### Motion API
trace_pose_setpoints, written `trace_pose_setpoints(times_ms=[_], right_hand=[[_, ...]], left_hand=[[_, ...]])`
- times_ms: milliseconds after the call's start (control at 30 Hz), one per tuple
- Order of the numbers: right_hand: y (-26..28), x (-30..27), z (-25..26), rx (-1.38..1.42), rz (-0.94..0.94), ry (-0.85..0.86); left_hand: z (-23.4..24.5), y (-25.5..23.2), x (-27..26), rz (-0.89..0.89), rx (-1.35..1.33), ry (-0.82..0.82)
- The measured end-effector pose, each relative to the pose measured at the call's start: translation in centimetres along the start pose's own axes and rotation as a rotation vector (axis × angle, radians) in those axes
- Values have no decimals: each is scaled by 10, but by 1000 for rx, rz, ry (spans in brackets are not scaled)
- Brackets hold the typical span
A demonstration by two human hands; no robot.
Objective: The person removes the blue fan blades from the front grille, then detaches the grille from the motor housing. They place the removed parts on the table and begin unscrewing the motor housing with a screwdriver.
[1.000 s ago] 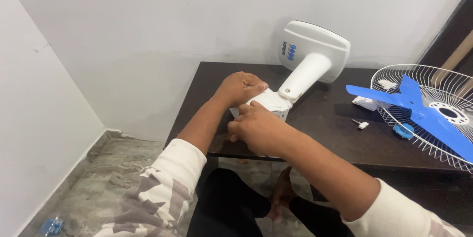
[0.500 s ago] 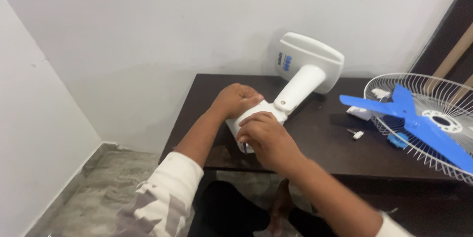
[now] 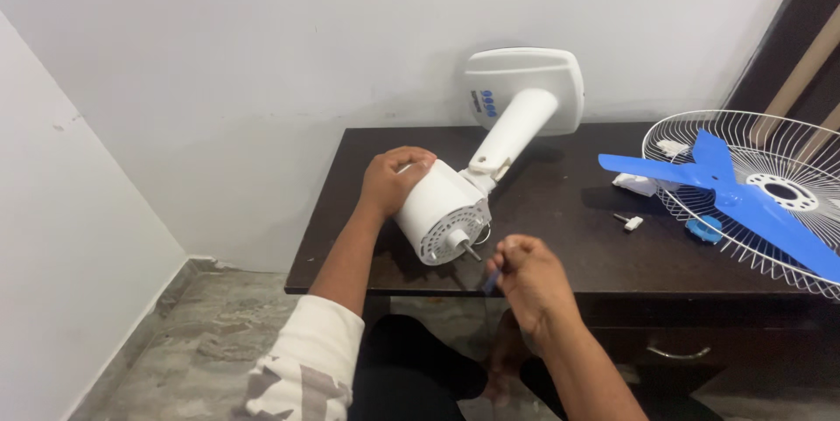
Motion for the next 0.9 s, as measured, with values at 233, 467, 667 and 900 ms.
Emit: trace_pose_setpoints(times_ms=[233, 467, 667, 900], right_hand=[[-10, -5, -12, -557, 3, 43], [-6, -7, -39, -732, 140, 92], [-3, -3, -43, -718, 107, 151], [-1, -1, -50, -718, 230, 108]], left_hand=[[9, 7, -14, 98, -297, -165], [12, 17, -26, 77, -467, -297], [10, 38, -24, 75, -638, -289], [-7, 28, -22, -95, 46, -441]])
Point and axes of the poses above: each hand's wrist, its own x-axis towards the middle knuckle, its own z-axis out of the back of the hand, y = z × x, the point moved 2 cm from there along x, towards the middle knuckle, and after that the axes turned 5 degrees about x, right-handed, at the moved point
